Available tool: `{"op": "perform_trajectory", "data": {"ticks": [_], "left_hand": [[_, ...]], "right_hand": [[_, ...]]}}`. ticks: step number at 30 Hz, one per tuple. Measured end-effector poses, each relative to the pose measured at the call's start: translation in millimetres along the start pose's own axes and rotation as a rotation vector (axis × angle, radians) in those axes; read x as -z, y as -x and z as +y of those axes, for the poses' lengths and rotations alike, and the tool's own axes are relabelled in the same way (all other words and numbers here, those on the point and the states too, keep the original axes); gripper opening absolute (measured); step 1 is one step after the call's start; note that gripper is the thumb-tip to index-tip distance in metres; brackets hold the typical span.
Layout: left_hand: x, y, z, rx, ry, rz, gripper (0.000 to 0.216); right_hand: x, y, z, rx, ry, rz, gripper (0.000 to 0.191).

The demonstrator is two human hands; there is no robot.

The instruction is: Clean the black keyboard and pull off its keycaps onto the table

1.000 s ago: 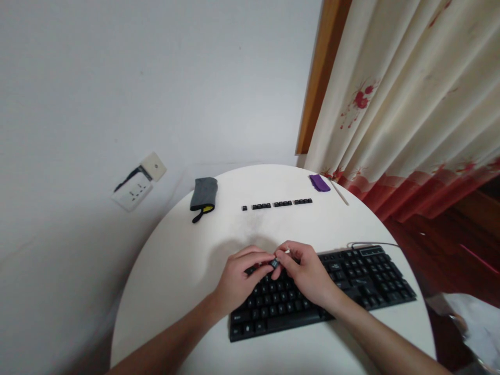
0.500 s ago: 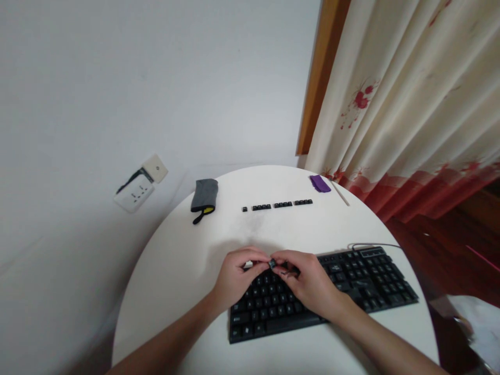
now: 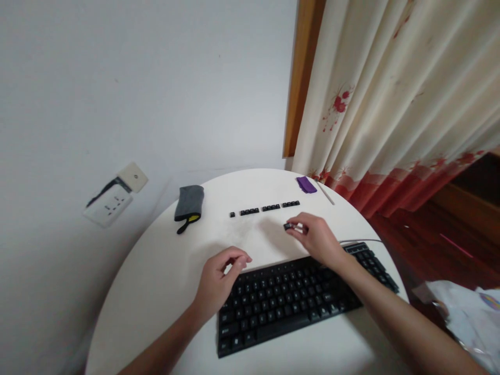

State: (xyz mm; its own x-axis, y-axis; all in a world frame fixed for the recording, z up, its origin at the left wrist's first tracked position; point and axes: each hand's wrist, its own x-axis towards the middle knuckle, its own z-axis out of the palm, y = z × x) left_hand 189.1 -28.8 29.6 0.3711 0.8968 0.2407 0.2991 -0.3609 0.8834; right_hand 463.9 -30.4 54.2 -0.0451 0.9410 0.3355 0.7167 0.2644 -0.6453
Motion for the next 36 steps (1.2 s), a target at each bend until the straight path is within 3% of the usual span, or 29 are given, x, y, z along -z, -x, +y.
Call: {"op": "perform_trajectory", "data": {"ticks": [2,4,9,20,36], "left_hand": [[1.5,-0.8,-1.3,0.001,-0.005,0.002,0.019],[1.4,-0.9,-1.9,-0.004,-0.019,-0.015,0.019],[-2.1,-0.7,-0.9,-0.026,-0.069,-0.063,0.02],[0.3,-2.7,-1.4,-0.057,-0.088,-0.052,0.02],[0.1,-2.9,-1.3,-0.049,-0.082,-0.076,0.02]], "right_hand": [[14.6,-23.4,37.2,-0.109,0.148,0.08,0.017],[24.5,-43.0,72.6,-0.261,0.307,0.032,0.02],[24.3,-66.8,123.5,-0.347,0.396,-0.026,0.017],[7.1,-84.0,151.6,-0.367,0.495,-0.096,0.02],[5.4,-87.6,163.5,-0.294,0.471,-0.125,0.017]]}}
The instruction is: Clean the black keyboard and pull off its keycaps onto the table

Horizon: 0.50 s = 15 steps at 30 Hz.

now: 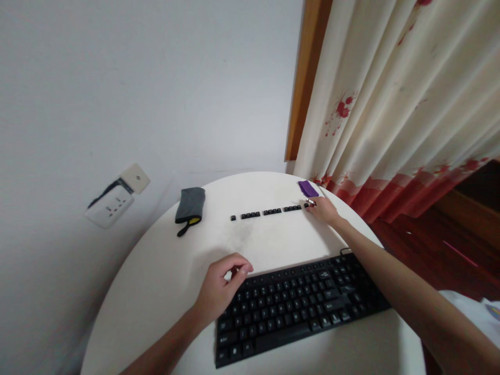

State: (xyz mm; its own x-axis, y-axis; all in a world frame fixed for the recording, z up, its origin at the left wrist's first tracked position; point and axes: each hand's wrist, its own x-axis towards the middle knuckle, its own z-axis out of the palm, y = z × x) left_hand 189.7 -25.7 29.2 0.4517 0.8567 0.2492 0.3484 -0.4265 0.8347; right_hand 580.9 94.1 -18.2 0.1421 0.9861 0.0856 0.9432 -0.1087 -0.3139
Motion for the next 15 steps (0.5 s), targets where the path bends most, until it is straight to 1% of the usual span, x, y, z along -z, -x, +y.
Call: {"op": "perform_trajectory", "data": {"ticks": [8,15], "left_hand": [[0.7,0.3,1.7,-0.008,-0.009,0.007,0.019],[0.7,0.1,2.9,-0.017,-0.02,-0.005,0.021]], "right_hand": [[0.6,-2.0,2.4,0.053,-0.034,-0.034,0.013],[1.2,-3.5,3.2,0.066,-0.043,-0.034,0.011]]}}
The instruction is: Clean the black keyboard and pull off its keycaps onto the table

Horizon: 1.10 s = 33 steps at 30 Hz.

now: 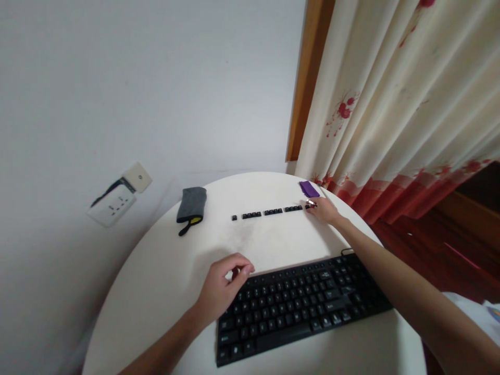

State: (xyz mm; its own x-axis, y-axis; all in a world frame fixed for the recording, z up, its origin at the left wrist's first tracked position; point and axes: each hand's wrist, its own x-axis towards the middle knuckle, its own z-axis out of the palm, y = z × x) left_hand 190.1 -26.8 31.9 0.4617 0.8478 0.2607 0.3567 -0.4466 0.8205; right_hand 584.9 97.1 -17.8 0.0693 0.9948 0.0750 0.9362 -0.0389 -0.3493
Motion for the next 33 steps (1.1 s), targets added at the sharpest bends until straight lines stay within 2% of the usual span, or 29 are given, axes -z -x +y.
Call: {"op": "perform_trajectory", "data": {"ticks": [6,17,33], "left_hand": [[0.4,-0.9,1.1,0.006,0.003,-0.01,0.021],[0.0,-0.9,3.1,0.005,-0.006,-0.017,0.02],[-1.1,0.6,-0.5,0.0,-0.005,-0.028,0.02]], "right_hand": [[1.3,0.7,-0.7,-0.001,-0.005,0.001,0.009],[1.3,0.1,3.1,-0.016,-0.021,-0.021,0.016],[1.6,0.4,1.5,-0.038,-0.014,-0.003,0.013]]}}
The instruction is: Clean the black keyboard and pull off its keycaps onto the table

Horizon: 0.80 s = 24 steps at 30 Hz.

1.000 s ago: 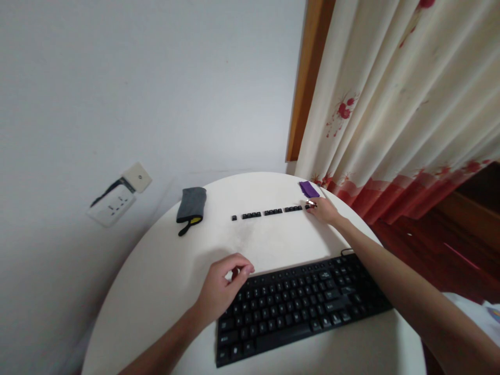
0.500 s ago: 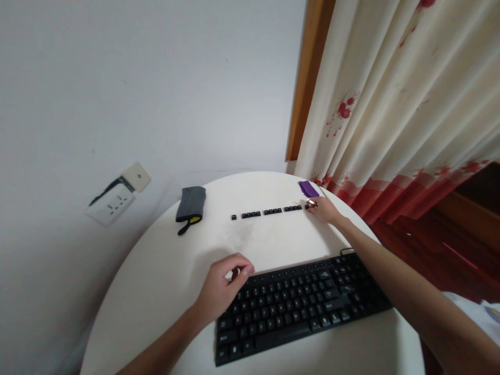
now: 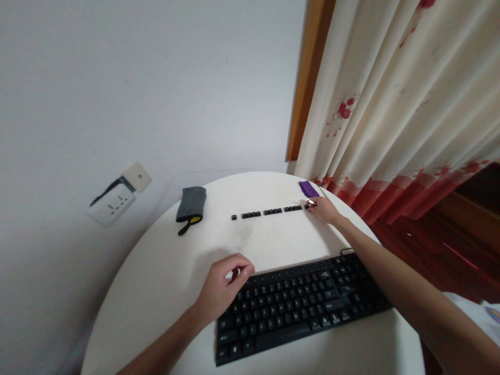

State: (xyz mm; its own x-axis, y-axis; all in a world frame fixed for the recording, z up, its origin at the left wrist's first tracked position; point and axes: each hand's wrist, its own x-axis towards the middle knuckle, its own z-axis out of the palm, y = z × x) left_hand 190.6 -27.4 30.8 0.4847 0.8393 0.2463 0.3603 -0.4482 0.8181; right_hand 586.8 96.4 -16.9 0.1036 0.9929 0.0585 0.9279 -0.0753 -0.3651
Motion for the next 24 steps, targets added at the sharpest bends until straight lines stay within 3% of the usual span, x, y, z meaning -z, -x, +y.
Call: {"op": "perform_trajectory", "data": {"ticks": [19,24], "left_hand": [[1.2,-0.4,2.2,-0.013,-0.017,0.006,0.019],[2.1,-0.4,3.3,-0.017,-0.016,0.008,0.02]], "right_hand": [[0.0,1.1,-3.4,-0.014,-0.021,0.011,0.011],[10.0,7.7,-11.8,0.0,-0.081,0.051,0.016]]}}
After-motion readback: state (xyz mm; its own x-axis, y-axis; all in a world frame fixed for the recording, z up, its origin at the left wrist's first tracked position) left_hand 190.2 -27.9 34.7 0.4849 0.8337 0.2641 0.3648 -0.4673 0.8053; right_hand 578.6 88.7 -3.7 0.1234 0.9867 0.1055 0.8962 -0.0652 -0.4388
